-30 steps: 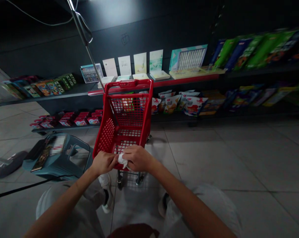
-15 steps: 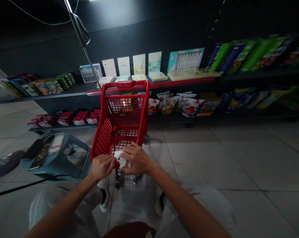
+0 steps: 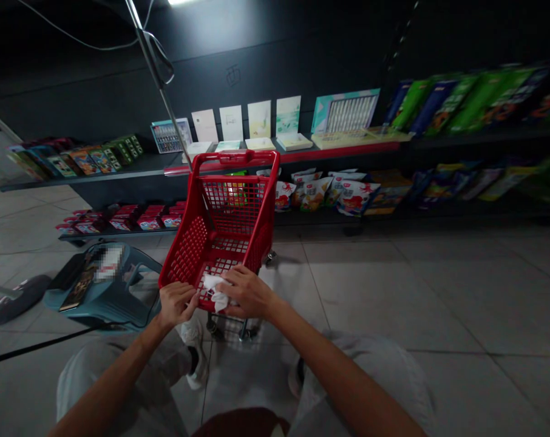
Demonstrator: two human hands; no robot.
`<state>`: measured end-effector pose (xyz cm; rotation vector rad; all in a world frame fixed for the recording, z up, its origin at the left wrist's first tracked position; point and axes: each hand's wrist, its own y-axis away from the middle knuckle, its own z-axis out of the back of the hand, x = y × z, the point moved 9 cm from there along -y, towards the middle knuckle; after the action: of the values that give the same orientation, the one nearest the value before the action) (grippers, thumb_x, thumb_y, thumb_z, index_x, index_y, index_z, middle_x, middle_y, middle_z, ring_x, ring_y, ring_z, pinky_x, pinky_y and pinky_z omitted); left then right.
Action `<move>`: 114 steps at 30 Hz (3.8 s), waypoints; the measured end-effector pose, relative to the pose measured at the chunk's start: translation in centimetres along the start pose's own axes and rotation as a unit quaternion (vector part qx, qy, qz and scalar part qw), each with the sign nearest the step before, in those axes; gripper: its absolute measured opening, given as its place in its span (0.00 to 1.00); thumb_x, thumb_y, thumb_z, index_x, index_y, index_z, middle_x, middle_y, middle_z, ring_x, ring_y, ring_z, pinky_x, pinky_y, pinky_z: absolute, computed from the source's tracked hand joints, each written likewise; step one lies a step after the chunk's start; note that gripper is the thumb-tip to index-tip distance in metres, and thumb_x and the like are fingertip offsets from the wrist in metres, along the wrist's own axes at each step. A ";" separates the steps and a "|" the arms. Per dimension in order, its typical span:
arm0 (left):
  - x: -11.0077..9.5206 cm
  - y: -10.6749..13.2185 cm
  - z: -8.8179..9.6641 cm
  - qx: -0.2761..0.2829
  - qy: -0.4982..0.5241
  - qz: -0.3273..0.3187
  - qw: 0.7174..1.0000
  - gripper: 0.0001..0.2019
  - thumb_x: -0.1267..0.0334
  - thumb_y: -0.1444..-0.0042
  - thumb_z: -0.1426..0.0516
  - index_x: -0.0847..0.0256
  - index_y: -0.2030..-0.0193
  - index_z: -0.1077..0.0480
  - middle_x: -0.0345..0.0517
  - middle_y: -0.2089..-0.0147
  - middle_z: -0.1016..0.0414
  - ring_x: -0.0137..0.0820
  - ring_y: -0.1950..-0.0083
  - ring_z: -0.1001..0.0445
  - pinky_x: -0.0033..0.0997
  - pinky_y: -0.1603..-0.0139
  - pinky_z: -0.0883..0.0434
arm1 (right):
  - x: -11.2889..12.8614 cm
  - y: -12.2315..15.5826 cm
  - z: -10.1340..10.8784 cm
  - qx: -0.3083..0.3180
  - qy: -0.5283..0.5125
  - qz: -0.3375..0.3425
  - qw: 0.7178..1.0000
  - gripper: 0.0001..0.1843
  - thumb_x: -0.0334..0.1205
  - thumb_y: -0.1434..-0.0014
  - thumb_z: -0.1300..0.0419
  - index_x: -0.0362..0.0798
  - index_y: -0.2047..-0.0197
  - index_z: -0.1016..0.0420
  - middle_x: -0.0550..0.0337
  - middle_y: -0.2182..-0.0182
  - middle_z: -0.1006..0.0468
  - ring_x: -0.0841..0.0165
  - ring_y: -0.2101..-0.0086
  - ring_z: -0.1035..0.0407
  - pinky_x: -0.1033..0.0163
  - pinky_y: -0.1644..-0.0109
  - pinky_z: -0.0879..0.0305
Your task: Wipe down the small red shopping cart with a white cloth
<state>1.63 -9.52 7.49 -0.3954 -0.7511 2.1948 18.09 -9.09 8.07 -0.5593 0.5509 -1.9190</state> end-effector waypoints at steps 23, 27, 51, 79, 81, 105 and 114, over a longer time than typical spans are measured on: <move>5.4 -2.0 -1.5 0.176 0.074 0.034 0.981 0.22 0.55 0.30 0.49 0.58 0.77 0.34 0.42 0.75 0.30 0.30 0.71 0.31 0.34 0.65 0.39 | -4.2 -0.6 0.0 0.000 -0.038 -0.118 0.992 0.22 0.47 0.41 0.33 0.46 0.46 0.25 0.48 0.51 0.24 0.54 0.49 0.35 0.43 0.37 0.36; 8.0 -2.8 -2.0 0.200 0.060 0.043 0.977 0.22 0.56 0.30 0.49 0.58 0.77 0.32 0.43 0.74 0.28 0.31 0.70 0.31 0.35 0.62 0.38 | -5.0 -1.2 0.7 -0.010 -0.040 -0.126 0.991 0.21 0.41 0.42 0.33 0.47 0.45 0.26 0.49 0.49 0.24 0.54 0.47 0.35 0.44 0.36 0.37; 14.4 -4.0 -3.6 0.222 0.011 0.134 0.966 0.17 0.65 0.40 0.51 0.54 0.66 0.20 0.45 0.56 0.17 0.38 0.50 0.25 0.45 0.36 0.37 | -9.0 -2.0 4.4 -0.059 0.067 -0.226 0.970 0.19 0.29 0.43 0.36 0.49 0.49 0.26 0.53 0.51 0.20 0.59 0.49 0.27 0.43 0.29 0.41; 9.9 -2.5 0.3 0.056 0.134 0.251 0.957 0.16 0.59 0.29 0.52 0.57 0.54 0.22 0.46 0.55 0.16 0.34 0.54 0.19 0.32 0.51 0.25 | -13.0 -1.1 6.1 -0.107 0.147 -0.306 0.935 0.15 0.31 0.40 0.41 0.49 0.49 0.26 0.51 0.50 0.19 0.57 0.49 0.26 0.41 0.26 0.50; 10.3 -2.2 0.4 0.057 0.138 0.261 0.954 0.16 0.59 0.29 0.51 0.57 0.54 0.22 0.46 0.54 0.16 0.34 0.53 0.19 0.33 0.49 0.25 | -13.1 -1.0 6.0 -0.109 0.149 -0.306 0.934 0.15 0.31 0.40 0.41 0.49 0.50 0.26 0.51 0.51 0.19 0.57 0.49 0.26 0.42 0.26 0.50; 12.3 -3.0 0.0 0.171 -0.072 0.400 0.897 0.17 0.57 0.31 0.51 0.53 0.56 0.20 0.47 0.58 0.15 0.38 0.57 0.19 0.33 0.57 0.32 | -12.7 -1.3 5.3 -0.107 0.163 -0.285 0.939 0.16 0.31 0.39 0.42 0.49 0.47 0.26 0.52 0.50 0.19 0.58 0.48 0.27 0.43 0.25 0.51; 12.1 -3.3 -2.1 0.261 -0.169 0.412 0.856 0.22 0.59 0.30 0.55 0.58 0.52 0.18 0.56 0.51 0.15 0.43 0.47 0.19 0.37 0.45 0.30 | -12.1 -1.5 4.8 -0.096 0.157 -0.277 0.943 0.16 0.31 0.38 0.42 0.49 0.47 0.27 0.52 0.50 0.19 0.58 0.48 0.27 0.43 0.25 0.51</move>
<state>-3.42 2.19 7.39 -0.0266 -0.0909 3.2110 24.43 1.97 11.13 -0.5752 0.8585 -2.5326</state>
